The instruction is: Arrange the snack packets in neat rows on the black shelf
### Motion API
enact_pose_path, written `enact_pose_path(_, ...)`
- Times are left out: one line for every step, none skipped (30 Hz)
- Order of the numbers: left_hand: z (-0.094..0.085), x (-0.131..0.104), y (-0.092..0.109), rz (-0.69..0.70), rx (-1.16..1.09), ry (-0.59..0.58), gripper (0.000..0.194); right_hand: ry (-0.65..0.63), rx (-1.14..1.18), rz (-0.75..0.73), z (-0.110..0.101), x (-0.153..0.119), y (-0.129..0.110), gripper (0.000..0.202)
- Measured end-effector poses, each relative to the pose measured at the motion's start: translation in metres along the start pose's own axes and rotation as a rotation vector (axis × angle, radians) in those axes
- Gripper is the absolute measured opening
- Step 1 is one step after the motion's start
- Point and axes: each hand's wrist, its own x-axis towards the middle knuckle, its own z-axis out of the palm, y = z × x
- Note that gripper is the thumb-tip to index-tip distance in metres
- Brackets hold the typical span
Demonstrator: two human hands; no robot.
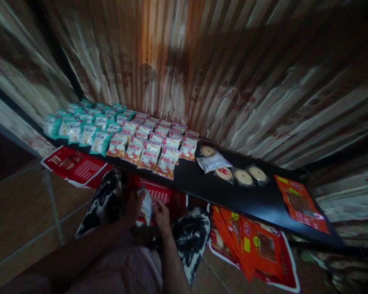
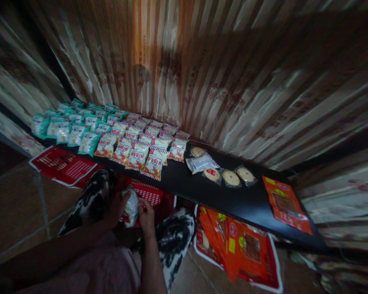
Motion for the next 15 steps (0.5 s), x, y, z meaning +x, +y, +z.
enact_pose_path(0.0, -0.001, 0.002, 0.015, 0.002, 0.003, 0.032, -0.009, 0.019, 0.01, 0.0, 0.0, -0.001, 0.029)
enact_pose_path(0.0, -0.003, 0.003, 0.035, 0.001, 0.004, 0.033, -0.014, 0.035, 0.017, 0.0, -0.001, -0.002, 0.03)
enact_pose_path(0.0, -0.004, 0.004, 0.057, -0.003, 0.001, 0.034, -0.017, 0.05, 0.023, -0.001, -0.001, -0.003, 0.03)
enact_pose_path(0.001, -0.004, 0.005, 0.078, -0.008, -0.002, 0.035, -0.019, 0.064, 0.029, -0.001, -0.002, -0.005, 0.031)
enact_pose_path(0.002, -0.005, 0.006, 0.093, -0.015, -0.005, 0.036, -0.022, 0.08, 0.036, -0.001, -0.002, -0.007, 0.033)
enact_pose_path(0.003, -0.005, 0.007, 0.102, -0.024, -0.009, 0.036, -0.029, 0.098, 0.047, -0.001, -0.003, -0.009, 0.035)
enact_pose_path(0.004, -0.006, 0.007, 0.106, -0.037, -0.016, 0.036, -0.038, 0.116, 0.063, -0.001, -0.004, -0.011, 0.038)
enact_pose_path(0.004, -0.007, 0.008, 0.107, -0.054, -0.024, 0.038, -0.049, 0.134, 0.081, 0.0, -0.005, -0.013, 0.041)
enact_pose_path(0.005, -0.007, 0.009, 0.105, -0.072, -0.035, 0.04, -0.06, 0.149, 0.096, 0.0, -0.005, -0.016, 0.044)
enact_pose_path(0.006, -0.008, 0.01, 0.099, -0.088, -0.045, 0.043, -0.074, 0.16, 0.103, 0.0, -0.006, -0.018, 0.047)
enact_pose_path(0.007, -0.008, 0.011, 0.092, -0.102, -0.053, 0.046, -0.09, 0.164, 0.098, 0.0, -0.007, -0.02, 0.049)
enact_pose_path(0.007, -0.008, 0.011, 0.083, -0.111, -0.058, 0.049, -0.107, 0.162, 0.083, 0.0, -0.008, -0.022, 0.05)
enact_pose_path(0.007, -0.008, 0.012, 0.075, -0.115, -0.061, 0.051, -0.124, 0.149, 0.062, 0.001, -0.008, -0.023, 0.051)
enact_pose_path(0.008, -0.006, 0.011, 0.075, -0.117, -0.062, 0.052, -0.14, 0.129, 0.043, 0.001, -0.009, -0.024, 0.053)
enact_pose_path(0.008, -0.005, 0.011, 0.086, -0.117, -0.059, 0.053, -0.154, 0.104, 0.029, 0.001, -0.009, -0.025, 0.055)
